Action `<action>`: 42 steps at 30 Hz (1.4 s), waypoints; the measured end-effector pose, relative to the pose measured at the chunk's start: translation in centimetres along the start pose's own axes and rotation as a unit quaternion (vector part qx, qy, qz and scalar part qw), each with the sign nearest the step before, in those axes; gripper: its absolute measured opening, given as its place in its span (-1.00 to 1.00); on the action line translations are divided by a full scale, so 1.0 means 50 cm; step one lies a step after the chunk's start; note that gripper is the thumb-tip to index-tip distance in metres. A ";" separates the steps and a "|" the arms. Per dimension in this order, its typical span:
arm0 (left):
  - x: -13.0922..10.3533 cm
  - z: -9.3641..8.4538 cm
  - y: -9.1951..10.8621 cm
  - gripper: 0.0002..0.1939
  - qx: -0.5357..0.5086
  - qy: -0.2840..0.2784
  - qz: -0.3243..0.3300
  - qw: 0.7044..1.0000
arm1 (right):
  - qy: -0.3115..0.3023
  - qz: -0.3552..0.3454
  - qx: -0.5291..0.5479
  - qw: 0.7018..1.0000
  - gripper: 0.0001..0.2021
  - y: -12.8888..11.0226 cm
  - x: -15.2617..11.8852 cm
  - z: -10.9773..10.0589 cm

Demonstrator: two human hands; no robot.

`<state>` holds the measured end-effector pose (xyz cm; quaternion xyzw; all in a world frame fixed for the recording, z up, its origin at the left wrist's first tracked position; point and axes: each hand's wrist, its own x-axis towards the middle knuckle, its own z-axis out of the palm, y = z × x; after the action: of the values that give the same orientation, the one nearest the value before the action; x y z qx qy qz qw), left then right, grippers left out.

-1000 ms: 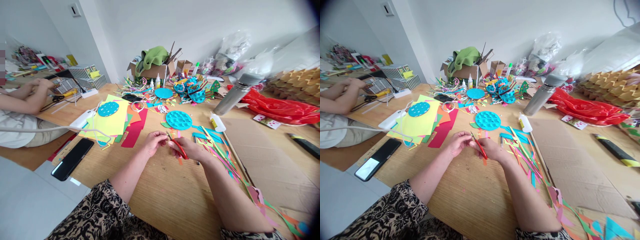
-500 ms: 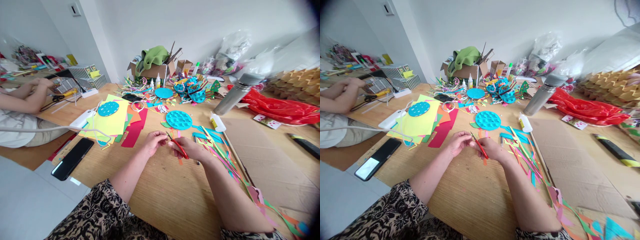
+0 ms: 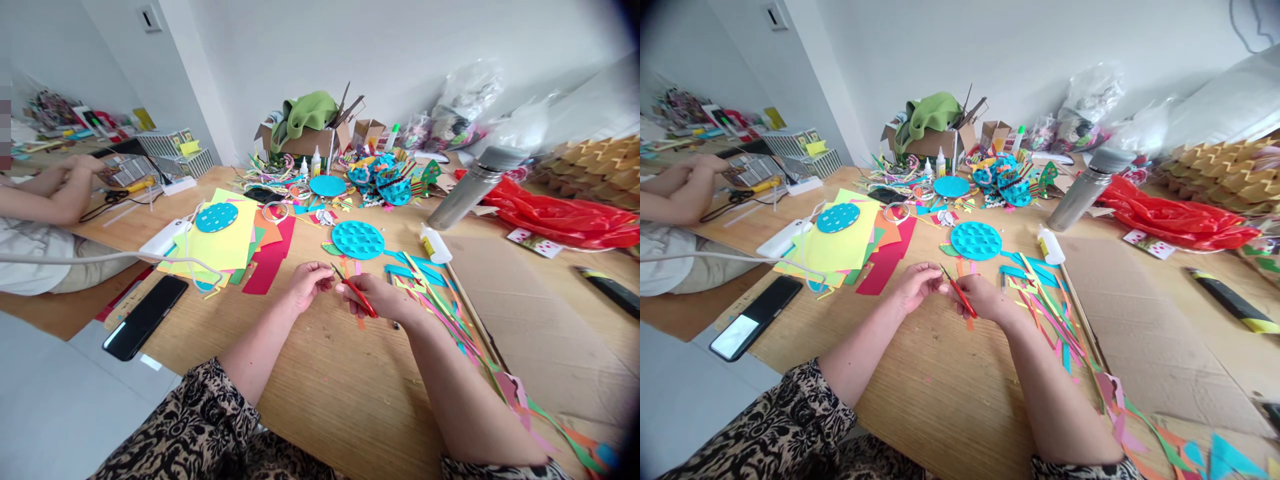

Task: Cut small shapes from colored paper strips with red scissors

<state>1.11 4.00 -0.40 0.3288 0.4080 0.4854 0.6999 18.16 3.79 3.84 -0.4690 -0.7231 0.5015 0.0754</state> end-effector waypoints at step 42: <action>-0.003 -0.008 0.007 -0.87 0.027 -0.051 0.006 0.998 | -0.061 -0.018 0.027 0.998 -0.50 -0.002 -0.013 -0.006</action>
<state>0.57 3.98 -0.21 0.3744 0.3828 0.4607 0.7078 18.63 3.48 4.27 -0.4218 -0.7209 0.5473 0.0532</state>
